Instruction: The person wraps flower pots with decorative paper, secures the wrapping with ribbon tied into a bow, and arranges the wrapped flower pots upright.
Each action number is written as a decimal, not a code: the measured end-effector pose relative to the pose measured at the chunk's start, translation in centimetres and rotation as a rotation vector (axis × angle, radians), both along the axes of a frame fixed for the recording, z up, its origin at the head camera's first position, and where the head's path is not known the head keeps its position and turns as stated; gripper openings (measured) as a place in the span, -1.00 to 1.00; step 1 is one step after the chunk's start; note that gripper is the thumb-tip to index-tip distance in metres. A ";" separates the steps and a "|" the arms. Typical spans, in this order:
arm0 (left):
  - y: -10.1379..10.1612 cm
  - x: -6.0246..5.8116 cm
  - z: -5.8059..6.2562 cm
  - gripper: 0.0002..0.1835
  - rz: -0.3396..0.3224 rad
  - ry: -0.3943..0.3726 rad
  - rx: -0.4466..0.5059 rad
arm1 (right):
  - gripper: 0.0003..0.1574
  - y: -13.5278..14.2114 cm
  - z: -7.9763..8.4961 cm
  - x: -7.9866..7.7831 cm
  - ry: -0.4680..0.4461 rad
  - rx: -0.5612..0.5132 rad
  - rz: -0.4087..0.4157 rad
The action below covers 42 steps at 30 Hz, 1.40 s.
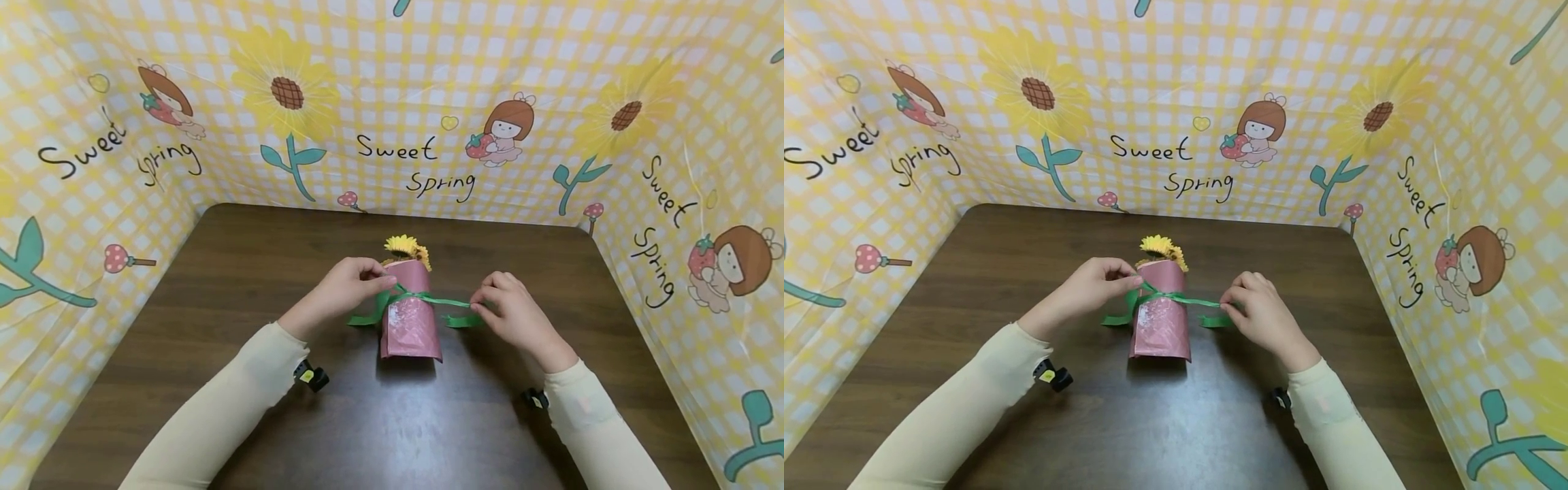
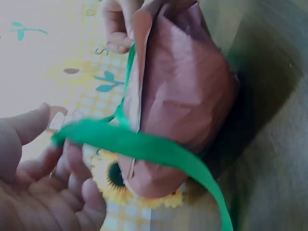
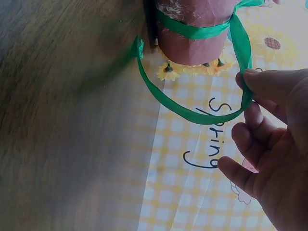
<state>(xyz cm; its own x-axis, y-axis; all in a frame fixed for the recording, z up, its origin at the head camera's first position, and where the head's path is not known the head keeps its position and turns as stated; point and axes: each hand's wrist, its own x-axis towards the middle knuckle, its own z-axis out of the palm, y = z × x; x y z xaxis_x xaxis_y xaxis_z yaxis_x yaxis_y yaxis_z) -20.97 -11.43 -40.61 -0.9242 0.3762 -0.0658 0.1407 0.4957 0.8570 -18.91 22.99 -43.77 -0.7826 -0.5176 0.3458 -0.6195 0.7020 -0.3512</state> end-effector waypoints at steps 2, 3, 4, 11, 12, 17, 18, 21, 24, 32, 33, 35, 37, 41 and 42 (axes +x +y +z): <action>0.5 0.1 -0.2 -0.74 0.052 0.041 -0.009 | -0.94 0.0 0.0 0.0 -0.004 -0.001 -0.003; 0.8 0.2 -0.2 -0.76 0.077 0.059 -0.013 | -0.94 0.1 0.0 0.0 -0.004 0.000 -0.006; 1.0 0.3 -0.3 -0.78 0.095 0.073 -0.017 | -0.94 0.1 0.0 0.0 -0.007 -0.002 -0.011; 1.9 0.5 -0.8 -0.88 0.075 0.179 -0.158 | -0.93 0.2 -0.1 0.1 -0.019 -0.006 -0.033; 1.9 0.6 -0.9 -0.86 0.061 0.209 -0.209 | -0.92 0.2 -0.2 0.0 -0.017 -0.006 -0.033; 2.1 1.0 -0.8 -0.91 0.055 0.376 -0.469 | -0.92 0.0 -0.2 0.0 -0.013 -0.001 -0.031; 2.1 1.1 -0.7 -0.93 0.068 0.394 -0.498 | -0.93 0.0 -0.2 0.0 -0.014 0.001 -0.034; 2.3 1.3 -0.4 -0.89 0.103 0.392 -0.529 | -0.95 0.0 -0.3 0.0 -0.023 0.003 -0.041; 2.4 1.4 -0.1 -0.85 0.107 0.321 -0.475 | -0.96 0.0 -0.5 0.1 -0.030 0.007 -0.045; 2.5 0.8 0.1 -0.75 0.058 0.151 -0.226 | -0.95 -0.1 -0.5 0.1 -0.028 0.021 -0.057; 2.6 0.8 0.2 -0.73 0.055 0.147 -0.211 | -0.95 -0.2 -0.5 0.1 -0.029 0.021 -0.059; 2.6 0.6 0.3 -0.70 0.051 0.156 -0.203 | -0.98 -0.2 -0.4 0.1 -0.033 0.024 -0.066; 2.7 0.6 0.4 -0.73 0.059 0.174 -0.202 | -0.99 -0.2 -0.3 0.1 -0.032 0.028 -0.071; 2.9 0.6 0.6 -0.89 0.065 0.240 -0.247 | -0.97 -0.2 -0.3 0.1 0.006 0.053 -0.077; 2.9 0.6 0.5 -0.91 0.062 0.261 -0.270 | -0.97 -0.2 -0.4 0.0 0.029 0.062 -0.076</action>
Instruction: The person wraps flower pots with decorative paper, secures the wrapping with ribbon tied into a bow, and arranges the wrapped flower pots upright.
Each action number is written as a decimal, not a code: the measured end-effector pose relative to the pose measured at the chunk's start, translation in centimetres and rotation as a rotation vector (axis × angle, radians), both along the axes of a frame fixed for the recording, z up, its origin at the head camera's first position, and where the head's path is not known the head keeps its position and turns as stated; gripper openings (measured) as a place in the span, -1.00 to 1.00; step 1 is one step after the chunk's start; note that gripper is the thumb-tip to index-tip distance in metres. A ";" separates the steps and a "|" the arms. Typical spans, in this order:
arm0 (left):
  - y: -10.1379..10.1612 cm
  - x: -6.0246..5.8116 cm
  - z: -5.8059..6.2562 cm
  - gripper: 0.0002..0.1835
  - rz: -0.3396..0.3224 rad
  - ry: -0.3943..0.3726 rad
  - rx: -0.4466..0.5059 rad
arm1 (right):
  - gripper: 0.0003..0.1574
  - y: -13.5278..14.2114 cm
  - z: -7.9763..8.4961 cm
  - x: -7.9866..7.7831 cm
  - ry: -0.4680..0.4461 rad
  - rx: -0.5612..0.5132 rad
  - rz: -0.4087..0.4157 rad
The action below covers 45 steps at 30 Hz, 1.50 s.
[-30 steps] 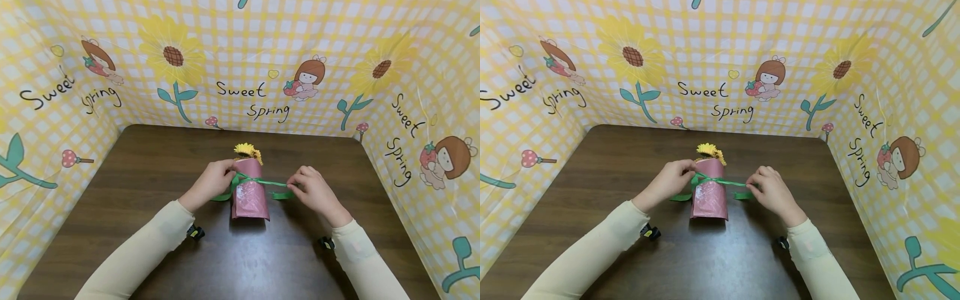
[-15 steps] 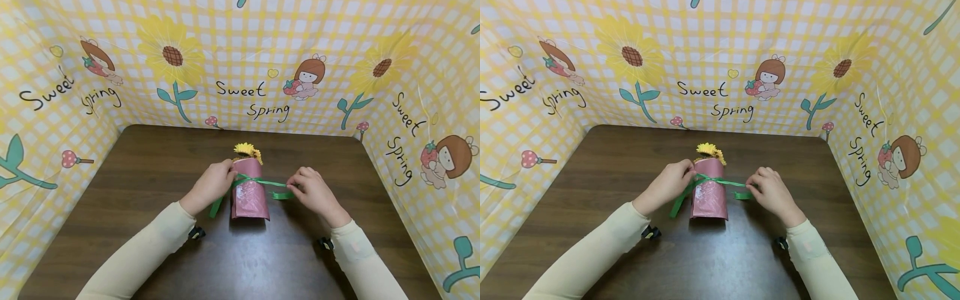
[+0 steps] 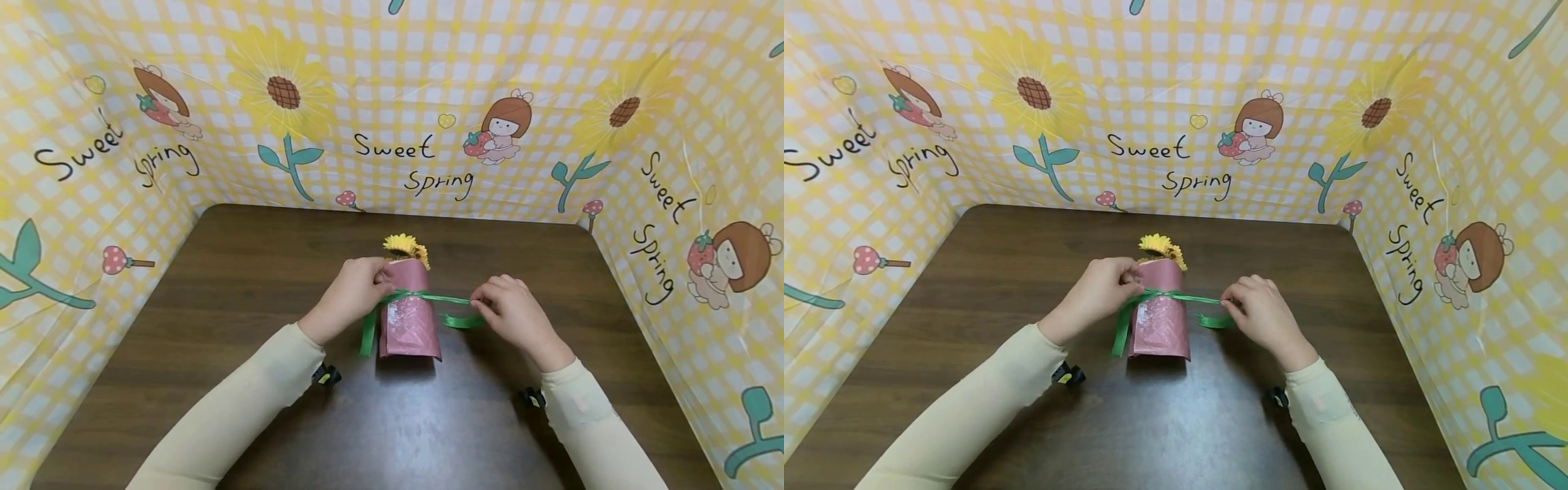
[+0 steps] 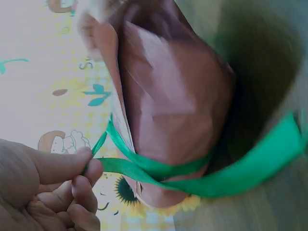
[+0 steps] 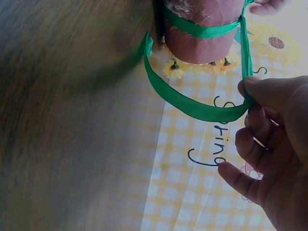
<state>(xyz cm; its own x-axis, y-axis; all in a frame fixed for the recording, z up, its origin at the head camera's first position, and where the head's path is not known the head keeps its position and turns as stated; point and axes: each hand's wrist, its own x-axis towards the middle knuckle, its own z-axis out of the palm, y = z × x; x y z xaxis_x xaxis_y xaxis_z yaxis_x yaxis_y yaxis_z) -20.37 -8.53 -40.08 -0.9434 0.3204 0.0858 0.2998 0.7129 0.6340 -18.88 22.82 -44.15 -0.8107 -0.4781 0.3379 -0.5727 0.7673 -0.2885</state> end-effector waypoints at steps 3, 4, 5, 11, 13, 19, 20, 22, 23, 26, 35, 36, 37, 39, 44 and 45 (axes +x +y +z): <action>0.1 0.1 -0.1 -0.90 -0.007 0.072 -0.097 | -0.95 0.1 -0.2 0.0 0.076 0.031 0.004; 0.2 0.2 -0.2 -0.85 -0.008 0.090 -0.129 | -0.94 0.2 -0.3 0.0 0.100 0.040 0.004; 0.3 0.3 -0.3 -0.84 -0.011 0.109 -0.158 | -0.94 0.3 -0.4 0.0 0.123 0.050 0.004; 0.5 0.9 -0.3 -0.96 -0.034 0.152 -0.235 | -0.94 0.8 -0.7 -0.1 0.173 0.066 -0.015; 0.5 0.9 -0.2 -0.90 -0.026 0.179 -0.251 | -0.94 0.9 -0.6 -0.1 0.179 0.053 -0.011; 0.7 1.0 0.2 -0.91 -0.061 0.264 -0.325 | -0.91 0.6 0.5 -0.2 0.249 0.028 0.031; 0.8 1.0 0.3 -0.90 -0.074 0.274 -0.335 | -0.91 0.5 0.6 -0.2 0.260 0.024 0.036; 1.0 1.0 0.4 -0.89 -0.092 0.296 -0.356 | -0.91 0.4 0.9 -0.2 0.273 0.019 0.040; 1.2 1.0 0.5 -0.89 -0.101 0.305 -0.363 | -0.92 0.2 1.1 -0.2 0.275 0.017 0.039; 1.5 0.9 0.6 -0.84 -0.139 0.304 -0.366 | -0.93 -0.1 1.6 -0.3 0.269 0.011 0.024; 1.9 0.6 0.2 -0.70 -0.253 0.254 -0.232 | -0.91 -2.2 3.2 -1.1 0.124 -0.163 -0.081; 1.9 0.5 0.2 -0.71 -0.254 0.248 -0.215 | -0.91 -2.6 3.4 -1.3 0.098 -0.205 -0.092; 1.9 0.5 0.1 -0.72 -0.253 0.242 -0.204 | -0.90 -3.0 3.4 -1.5 0.075 -0.250 -0.106; 1.9 0.5 0.1 -0.73 -0.247 0.224 -0.181 | -0.89 -3.8 3.5 -1.9 0.036 -0.354 -0.135; 2.0 0.7 -0.2 -0.74 -0.230 0.197 -0.168 | -0.91 -6.1 3.2 -3.2 -0.055 -0.633 -0.208; 2.0 0.7 -0.2 -0.73 -0.232 0.201 -0.176 | -0.91 -6.5 3.2 -3.5 -0.077 -0.693 -0.209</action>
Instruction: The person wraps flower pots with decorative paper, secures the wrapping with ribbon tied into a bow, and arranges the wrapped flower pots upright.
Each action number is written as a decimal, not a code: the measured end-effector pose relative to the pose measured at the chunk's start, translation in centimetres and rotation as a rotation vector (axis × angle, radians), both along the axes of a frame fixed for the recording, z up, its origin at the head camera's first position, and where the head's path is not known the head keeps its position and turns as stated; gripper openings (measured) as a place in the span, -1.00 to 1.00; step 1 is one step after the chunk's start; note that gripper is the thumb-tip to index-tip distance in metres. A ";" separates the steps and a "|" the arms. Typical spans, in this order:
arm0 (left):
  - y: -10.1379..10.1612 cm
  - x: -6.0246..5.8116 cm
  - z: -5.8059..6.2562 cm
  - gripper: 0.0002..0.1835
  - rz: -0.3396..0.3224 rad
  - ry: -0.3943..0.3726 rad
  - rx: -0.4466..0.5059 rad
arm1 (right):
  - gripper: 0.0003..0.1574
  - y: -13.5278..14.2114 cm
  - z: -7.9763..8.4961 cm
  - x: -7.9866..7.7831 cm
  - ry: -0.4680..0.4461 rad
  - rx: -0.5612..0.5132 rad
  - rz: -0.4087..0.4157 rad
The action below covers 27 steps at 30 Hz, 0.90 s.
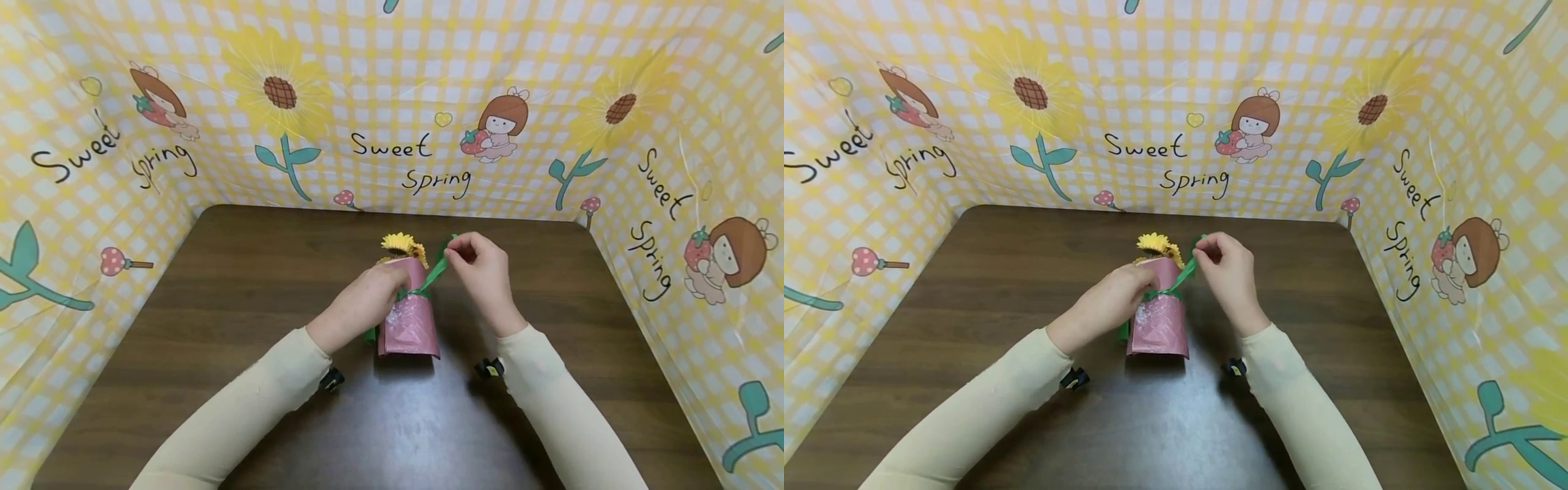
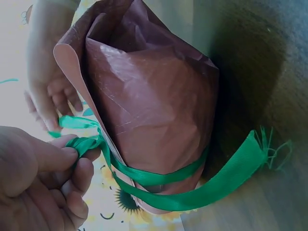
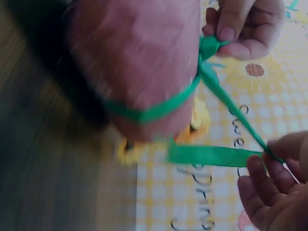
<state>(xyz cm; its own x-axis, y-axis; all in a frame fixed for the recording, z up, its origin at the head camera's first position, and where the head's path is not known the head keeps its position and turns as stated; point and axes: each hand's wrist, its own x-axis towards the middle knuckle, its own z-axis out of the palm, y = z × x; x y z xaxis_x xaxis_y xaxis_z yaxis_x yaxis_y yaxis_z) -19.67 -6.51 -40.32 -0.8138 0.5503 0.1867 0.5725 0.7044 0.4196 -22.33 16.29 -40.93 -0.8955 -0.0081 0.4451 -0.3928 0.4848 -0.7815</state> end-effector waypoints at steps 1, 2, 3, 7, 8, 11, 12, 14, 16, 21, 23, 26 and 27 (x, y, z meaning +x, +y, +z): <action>0.0 0.0 -0.1 -0.73 -0.003 0.006 -0.008 | -0.90 -0.5 0.1 -0.3 -0.016 -0.060 0.010; 0.0 0.0 -0.2 -0.73 -0.009 0.013 -0.016 | -0.89 -1.0 0.3 -0.6 -0.026 -0.115 0.025; -0.1 0.0 -0.2 -0.72 -0.019 0.026 -0.026 | -0.87 -1.4 0.5 -1.0 -0.032 -0.166 0.043; -0.2 0.0 -0.5 -0.68 -0.077 0.084 -0.027 | -0.75 -3.4 1.7 -2.0 -0.010 -0.240 0.114; -0.3 -0.1 -0.6 -0.68 -0.091 0.100 -0.025 | -0.71 -3.9 2.0 -2.2 -0.003 -0.221 0.140; -0.4 0.0 -0.7 -0.67 -0.120 0.140 -0.036 | -0.60 -5.5 2.7 -2.6 -0.020 -0.134 0.295; -0.5 0.0 -0.7 -0.67 -0.122 0.152 -0.046 | -0.56 -5.9 2.9 -2.7 -0.033 -0.098 0.365; -0.4 0.1 -0.6 -0.68 -0.122 0.176 -0.069 | -0.49 -6.5 3.2 -2.8 -0.070 -0.036 0.504; -0.3 0.3 -0.7 -0.68 -0.118 0.196 -0.090 | -0.42 -6.8 3.4 -2.7 -0.115 0.021 0.597; -0.2 0.5 -0.7 -0.71 -0.120 0.222 -0.092 | -0.35 -6.1 3.8 -2.5 -0.160 0.261 0.582; -0.3 0.5 -0.7 -0.72 -0.108 0.212 -0.076 | -0.36 -5.5 3.8 -2.3 -0.129 0.382 0.539; -0.4 0.6 -0.6 -0.73 -0.067 0.167 -0.027 | -0.49 -4.6 3.5 -2.0 -0.049 0.503 0.491; -0.5 0.6 -0.6 -0.74 -0.047 0.148 -0.007 | -0.57 -4.3 3.3 -1.8 -0.025 0.522 0.484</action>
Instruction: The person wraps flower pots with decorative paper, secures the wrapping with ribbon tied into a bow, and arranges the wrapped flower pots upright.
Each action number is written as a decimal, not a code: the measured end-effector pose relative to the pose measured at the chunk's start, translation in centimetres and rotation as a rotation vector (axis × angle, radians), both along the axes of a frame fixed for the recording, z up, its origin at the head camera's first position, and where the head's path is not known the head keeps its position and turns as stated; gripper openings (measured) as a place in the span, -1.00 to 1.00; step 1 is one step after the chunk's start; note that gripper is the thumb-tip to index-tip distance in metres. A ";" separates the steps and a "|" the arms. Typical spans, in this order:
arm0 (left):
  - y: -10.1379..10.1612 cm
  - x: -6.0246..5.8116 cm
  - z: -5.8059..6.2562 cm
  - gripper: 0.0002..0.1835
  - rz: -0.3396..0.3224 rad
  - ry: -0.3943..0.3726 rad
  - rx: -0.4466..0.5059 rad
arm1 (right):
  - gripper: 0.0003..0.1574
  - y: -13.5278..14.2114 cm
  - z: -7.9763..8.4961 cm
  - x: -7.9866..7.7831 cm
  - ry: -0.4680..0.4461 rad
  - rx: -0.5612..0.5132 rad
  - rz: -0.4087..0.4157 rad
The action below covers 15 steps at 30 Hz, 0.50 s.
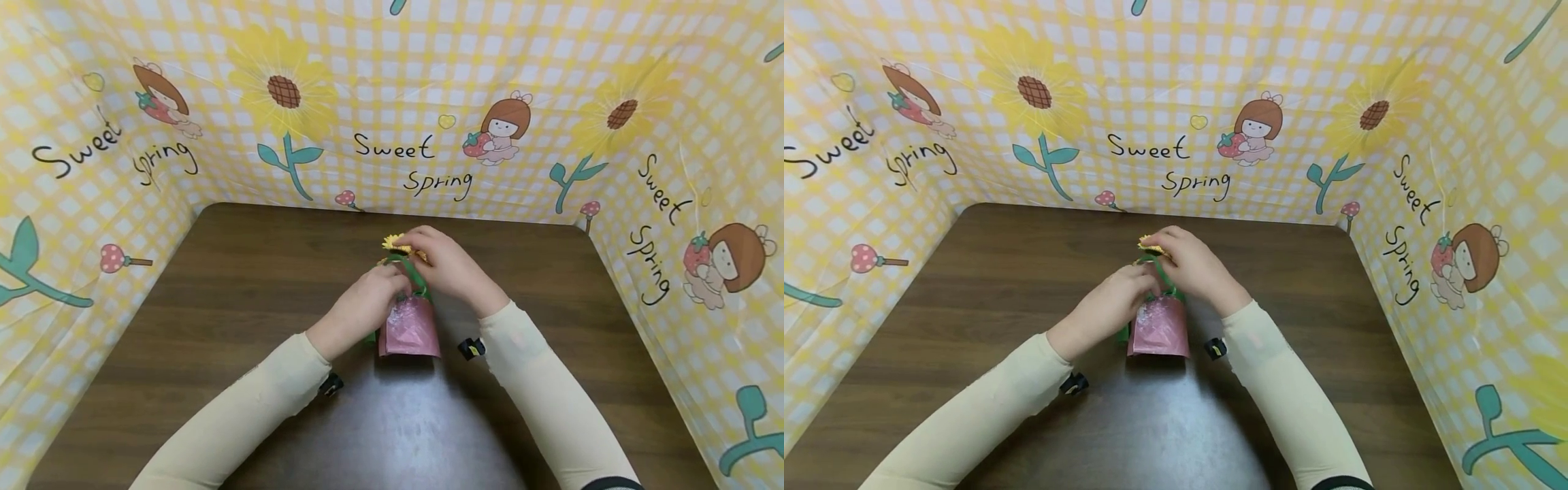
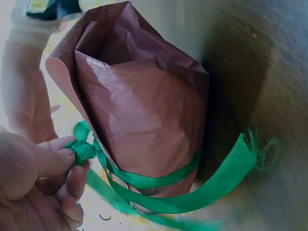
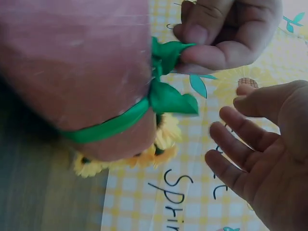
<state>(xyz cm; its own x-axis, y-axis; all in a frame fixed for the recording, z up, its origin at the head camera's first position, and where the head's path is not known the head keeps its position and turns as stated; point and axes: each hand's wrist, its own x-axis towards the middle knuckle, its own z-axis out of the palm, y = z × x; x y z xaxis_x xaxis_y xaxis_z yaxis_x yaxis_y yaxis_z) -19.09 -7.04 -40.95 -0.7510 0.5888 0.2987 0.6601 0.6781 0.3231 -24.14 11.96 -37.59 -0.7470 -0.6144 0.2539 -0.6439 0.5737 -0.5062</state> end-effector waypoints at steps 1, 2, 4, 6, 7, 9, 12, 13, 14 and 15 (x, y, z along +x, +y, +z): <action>-0.1 0.0 0.0 -0.75 0.021 -0.020 0.022 | -0.64 0.2 -0.2 0.2 0.023 0.012 0.000; -0.1 0.0 0.1 -0.77 0.044 -0.035 0.044 | -0.70 0.4 -0.3 0.5 0.037 0.021 0.002; -0.1 -0.1 0.2 -0.81 0.087 -0.058 0.090 | -0.78 0.7 -0.7 1.0 0.037 0.032 -0.003; -0.1 -0.2 0.4 -0.86 0.124 -0.080 0.136 | -0.74 0.9 -0.9 1.6 0.011 0.030 -0.019; 0.0 -0.2 0.5 -0.87 0.139 -0.093 0.160 | -0.69 0.9 -1.0 1.8 -0.008 0.021 -0.032; 0.1 -0.2 0.6 -0.84 0.163 -0.123 0.207 | -0.61 0.9 -1.1 2.1 -0.047 -0.005 -0.064; 0.2 -0.3 0.6 -0.75 0.194 -0.153 0.268 | -0.60 0.7 -1.5 2.3 -0.050 -0.018 -0.092; 0.2 -0.3 0.6 -0.74 0.203 -0.157 0.284 | -0.63 0.6 -1.6 2.2 -0.033 -0.016 -0.093; 0.2 -0.4 0.5 -0.74 0.211 -0.162 0.300 | -0.67 0.5 -1.8 2.2 -0.009 -0.013 -0.092; 0.1 -0.4 0.5 -0.74 0.215 -0.171 0.318 | -0.71 0.4 -2.0 2.1 0.022 -0.011 -0.087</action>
